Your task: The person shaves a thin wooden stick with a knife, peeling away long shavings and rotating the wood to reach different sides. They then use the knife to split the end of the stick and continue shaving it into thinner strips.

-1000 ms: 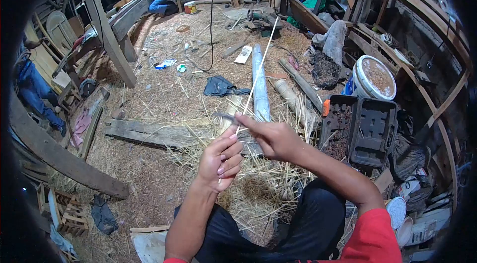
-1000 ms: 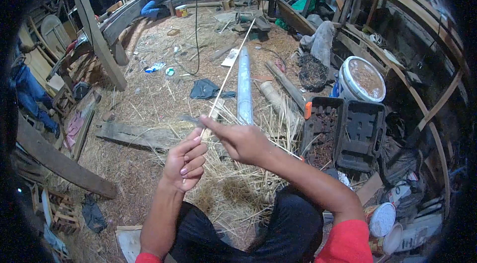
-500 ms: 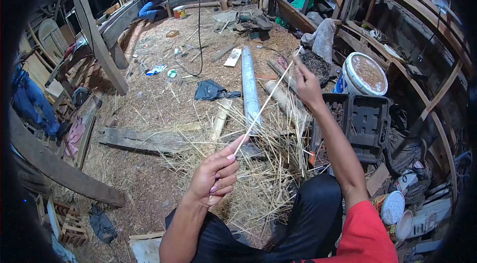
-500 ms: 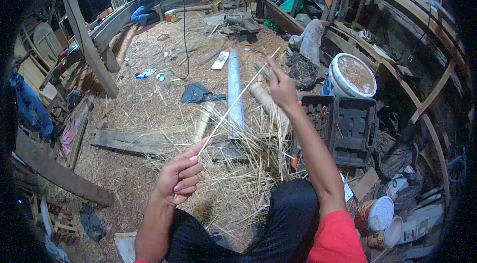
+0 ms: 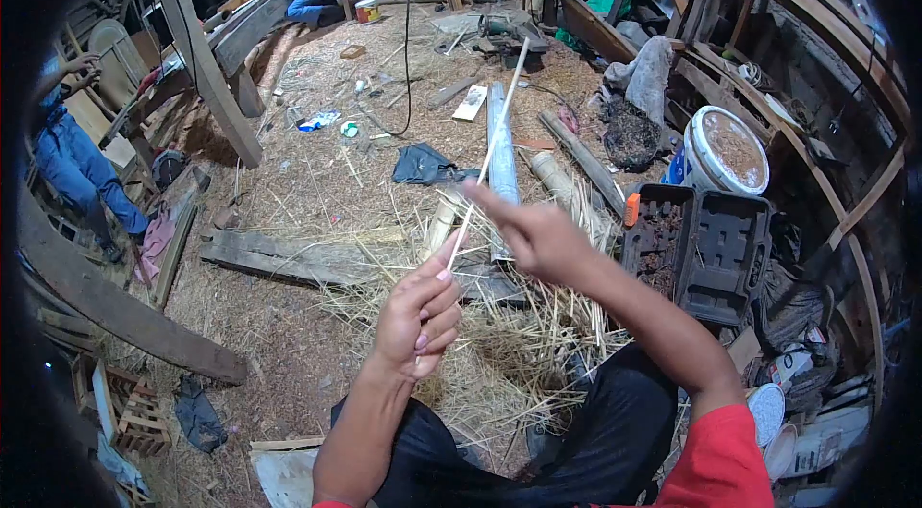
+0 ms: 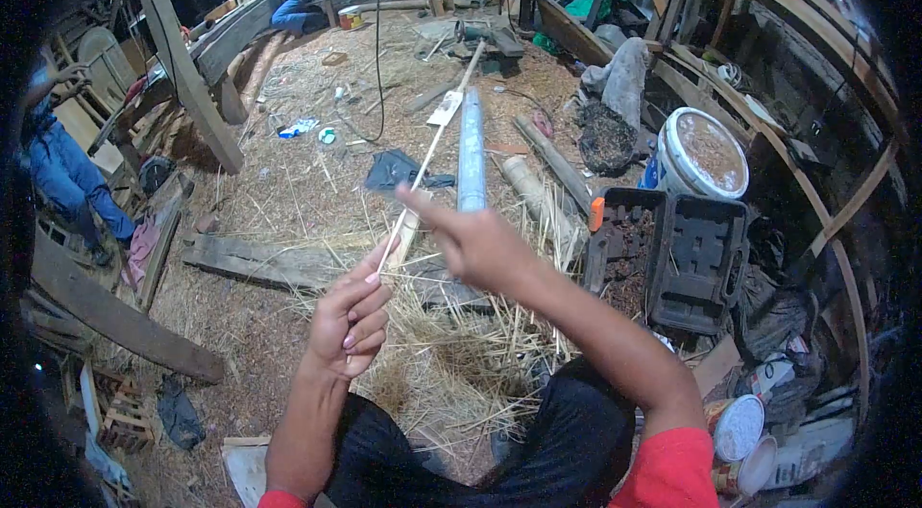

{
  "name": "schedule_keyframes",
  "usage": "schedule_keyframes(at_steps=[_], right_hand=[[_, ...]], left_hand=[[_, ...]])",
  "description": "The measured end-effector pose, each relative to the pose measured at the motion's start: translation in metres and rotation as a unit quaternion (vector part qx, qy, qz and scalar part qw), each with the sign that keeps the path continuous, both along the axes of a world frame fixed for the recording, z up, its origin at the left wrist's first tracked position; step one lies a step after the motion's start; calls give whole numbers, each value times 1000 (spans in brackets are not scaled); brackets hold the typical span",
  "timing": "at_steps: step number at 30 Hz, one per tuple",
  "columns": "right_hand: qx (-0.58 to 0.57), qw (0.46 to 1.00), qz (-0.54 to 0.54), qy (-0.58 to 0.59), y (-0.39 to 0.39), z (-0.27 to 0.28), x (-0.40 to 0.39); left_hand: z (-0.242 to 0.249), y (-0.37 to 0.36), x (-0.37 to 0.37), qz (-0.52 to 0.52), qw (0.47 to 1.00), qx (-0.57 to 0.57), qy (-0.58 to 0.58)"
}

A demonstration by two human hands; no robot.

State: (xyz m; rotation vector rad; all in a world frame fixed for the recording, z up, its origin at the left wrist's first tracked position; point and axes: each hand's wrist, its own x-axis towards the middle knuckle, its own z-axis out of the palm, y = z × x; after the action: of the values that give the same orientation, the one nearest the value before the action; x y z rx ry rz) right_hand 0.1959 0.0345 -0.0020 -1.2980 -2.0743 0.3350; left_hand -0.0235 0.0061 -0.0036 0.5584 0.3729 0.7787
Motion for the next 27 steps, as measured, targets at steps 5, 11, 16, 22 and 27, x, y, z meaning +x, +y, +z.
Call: schedule_keyframes(at_steps=[5,11,16,22,27], right_hand=[[46,990,-129,27,51,-11,65],[133,968,-203,61,84,-38,106],[1,995,90,34,-14,-18,-5],[53,994,91,-20,-19,-9,-15],[81,995,-49,23,5,-2,15]], left_hand=[[0,-6,1,-45,998,-13,30],[-9,4,2,-66,997,-39,-5],[-11,17,-5,-5,995,-82,-65],[-1,7,-9,-8,995,-67,-71],[9,-9,-8,-50,997,-27,-46]])
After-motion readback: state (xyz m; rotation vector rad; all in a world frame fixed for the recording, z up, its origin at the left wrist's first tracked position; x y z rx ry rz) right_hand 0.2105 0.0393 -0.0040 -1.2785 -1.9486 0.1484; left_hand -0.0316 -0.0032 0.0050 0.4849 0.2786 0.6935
